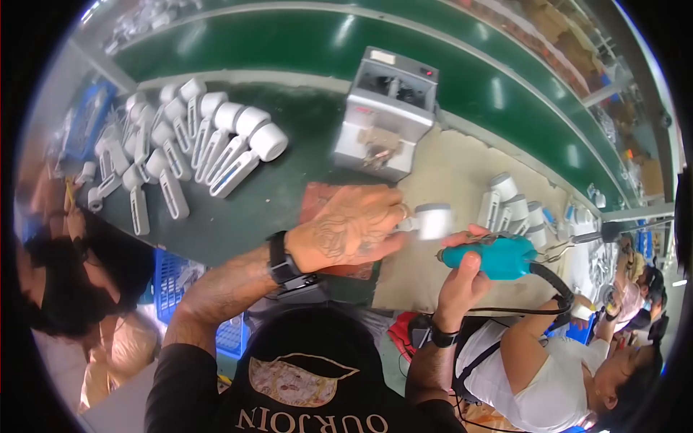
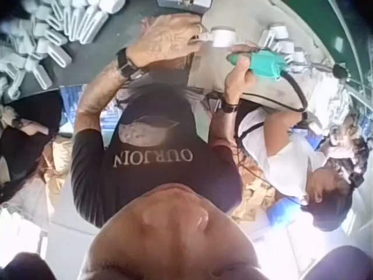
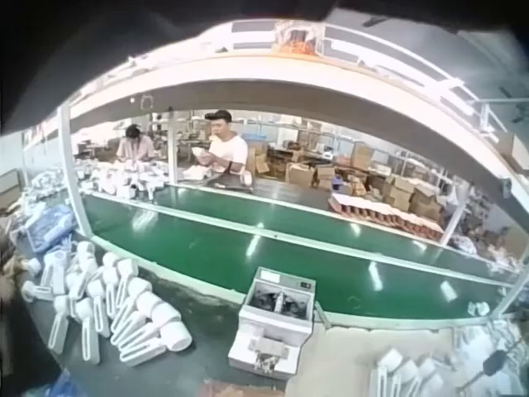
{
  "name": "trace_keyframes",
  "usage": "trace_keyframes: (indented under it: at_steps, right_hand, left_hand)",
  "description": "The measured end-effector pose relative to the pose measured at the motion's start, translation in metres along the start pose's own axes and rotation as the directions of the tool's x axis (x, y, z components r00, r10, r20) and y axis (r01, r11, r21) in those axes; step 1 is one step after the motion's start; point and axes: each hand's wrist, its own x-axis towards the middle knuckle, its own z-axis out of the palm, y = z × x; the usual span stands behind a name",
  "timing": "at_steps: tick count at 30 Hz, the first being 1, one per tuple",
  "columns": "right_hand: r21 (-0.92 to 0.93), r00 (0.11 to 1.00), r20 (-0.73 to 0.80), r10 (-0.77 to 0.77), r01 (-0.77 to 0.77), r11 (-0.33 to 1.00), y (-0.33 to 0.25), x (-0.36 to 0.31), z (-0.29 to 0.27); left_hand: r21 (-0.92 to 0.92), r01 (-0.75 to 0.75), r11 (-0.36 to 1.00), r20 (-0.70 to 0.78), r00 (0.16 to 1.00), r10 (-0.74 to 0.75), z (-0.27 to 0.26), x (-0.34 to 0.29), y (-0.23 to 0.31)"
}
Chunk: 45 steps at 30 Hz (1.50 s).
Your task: Assembling small white electronic components using an electric screwdriver on a factory line.
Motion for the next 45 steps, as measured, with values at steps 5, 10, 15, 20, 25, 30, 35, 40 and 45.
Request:
trace_keyframes:
  at_steps: [5, 10, 15, 20, 25, 30, 35, 40, 45]
  right_hand:
    - [0.188, 0.998, 0.000, -0.055, 0.054, 0.981, -0.020, 0.002, 0.030]
    - [0.359, 0.994, 0.095, -0.062, 0.024, 0.933, -0.047, 0.001, 0.051]
    - [0.436, 0.981, 0.176, -0.076, -0.008, 0.900, -0.057, 0.022, 0.081]
    - [0.410, 0.952, 0.166, -0.256, 0.170, 0.896, -0.051, 0.062, 0.121]
    - [0.319, 0.964, 0.144, -0.225, 0.170, 0.932, -0.037, 0.088, 0.153]
    - [0.261, 0.927, 0.207, -0.314, 0.257, 0.931, -0.012, 0.096, 0.163]
    - [0.299, 0.945, 0.202, -0.259, 0.192, 0.935, -0.010, 0.090, 0.161]
    - [0.251, 0.950, 0.283, -0.132, 0.059, 0.966, -0.034, 0.059, 0.133]
    - [0.300, 0.950, 0.293, -0.113, 0.020, 0.954, -0.028, 0.046, 0.108]
  left_hand:
    - [0.057, -0.094, 0.994, -0.148, 0.984, 0.101, 0.009, -0.029, -0.029]
    - [-0.011, -0.094, 0.996, -0.256, 0.963, 0.088, 0.028, -0.049, -0.039]
    - [-0.011, -0.008, 1.000, -0.246, 0.969, 0.005, 0.014, -0.046, -0.038]
    - [0.010, -0.005, 1.000, -0.198, 0.980, 0.007, 0.016, -0.042, -0.048]
    - [0.016, -0.004, 1.000, -0.160, 0.987, 0.006, 0.012, -0.052, -0.054]
    - [-0.020, 0.005, 1.000, -0.149, 0.989, -0.008, 0.013, -0.052, -0.055]
    - [-0.031, 0.018, 0.999, -0.148, 0.989, -0.022, 0.014, -0.050, -0.054]
    - [-0.046, 0.039, 0.998, -0.172, 0.984, -0.046, 0.012, -0.050, -0.054]
    - [-0.052, 0.052, 0.997, -0.152, 0.987, -0.059, 0.014, -0.047, -0.052]
